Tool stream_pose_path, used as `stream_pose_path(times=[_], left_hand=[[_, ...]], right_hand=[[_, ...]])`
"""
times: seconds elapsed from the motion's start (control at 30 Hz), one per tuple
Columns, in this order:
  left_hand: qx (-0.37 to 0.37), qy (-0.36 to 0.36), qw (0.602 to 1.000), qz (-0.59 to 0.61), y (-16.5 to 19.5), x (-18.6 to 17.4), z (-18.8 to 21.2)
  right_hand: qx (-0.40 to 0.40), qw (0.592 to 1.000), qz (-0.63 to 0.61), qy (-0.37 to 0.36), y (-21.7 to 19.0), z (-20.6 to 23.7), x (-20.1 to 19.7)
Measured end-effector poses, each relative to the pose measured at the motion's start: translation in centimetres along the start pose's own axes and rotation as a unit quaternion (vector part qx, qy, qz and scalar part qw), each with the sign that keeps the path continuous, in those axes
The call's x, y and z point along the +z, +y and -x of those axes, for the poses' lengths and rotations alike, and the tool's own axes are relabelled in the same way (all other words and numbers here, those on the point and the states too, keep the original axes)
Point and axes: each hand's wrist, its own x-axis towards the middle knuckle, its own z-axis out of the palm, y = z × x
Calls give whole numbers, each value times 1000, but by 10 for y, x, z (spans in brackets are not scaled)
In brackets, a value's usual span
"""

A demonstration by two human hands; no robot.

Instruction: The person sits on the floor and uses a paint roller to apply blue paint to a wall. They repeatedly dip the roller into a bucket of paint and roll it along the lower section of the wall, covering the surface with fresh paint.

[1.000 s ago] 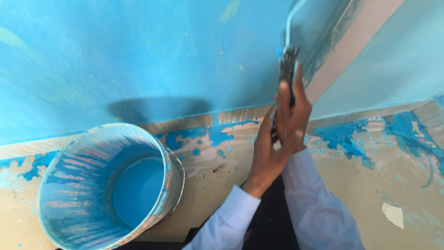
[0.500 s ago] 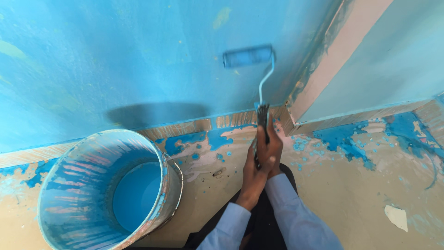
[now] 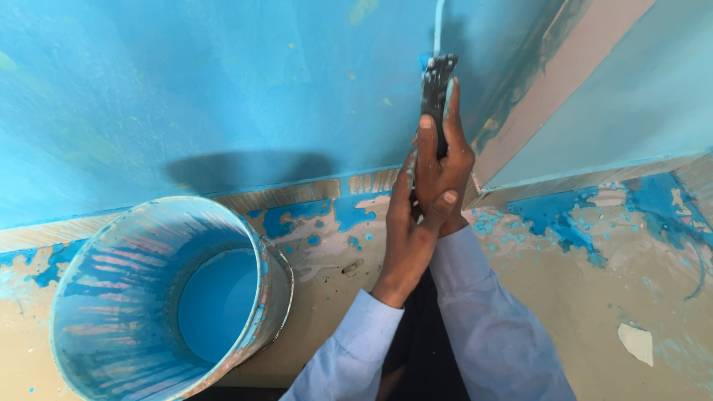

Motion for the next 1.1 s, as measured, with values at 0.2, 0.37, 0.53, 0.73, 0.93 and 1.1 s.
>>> stream_pose_path(times=[0.2, 0.37, 0.53, 0.73, 0.93, 1.1], left_hand=[[-31, 23, 999, -19, -15, -23, 23], [-170, 63, 983, -7, -66, -48, 77], [-251, 97, 963, 13, -89, -56, 108], [-104, 69, 992, -12, -57, -48, 82], [-79, 60, 995, -11, -15, -49, 54], [-126, 69, 990, -4, -37, -59, 75]], right_hand=[[49, 999, 15, -4, 7, 38, 18], [167, 981, 80, -51, 40, 123, 20], [181, 974, 101, -88, 48, 163, 18], [114, 988, 94, -49, 17, 114, 22], [128, 991, -27, -20, -19, 72, 35], [152, 985, 71, -49, 6, 111, 37]])
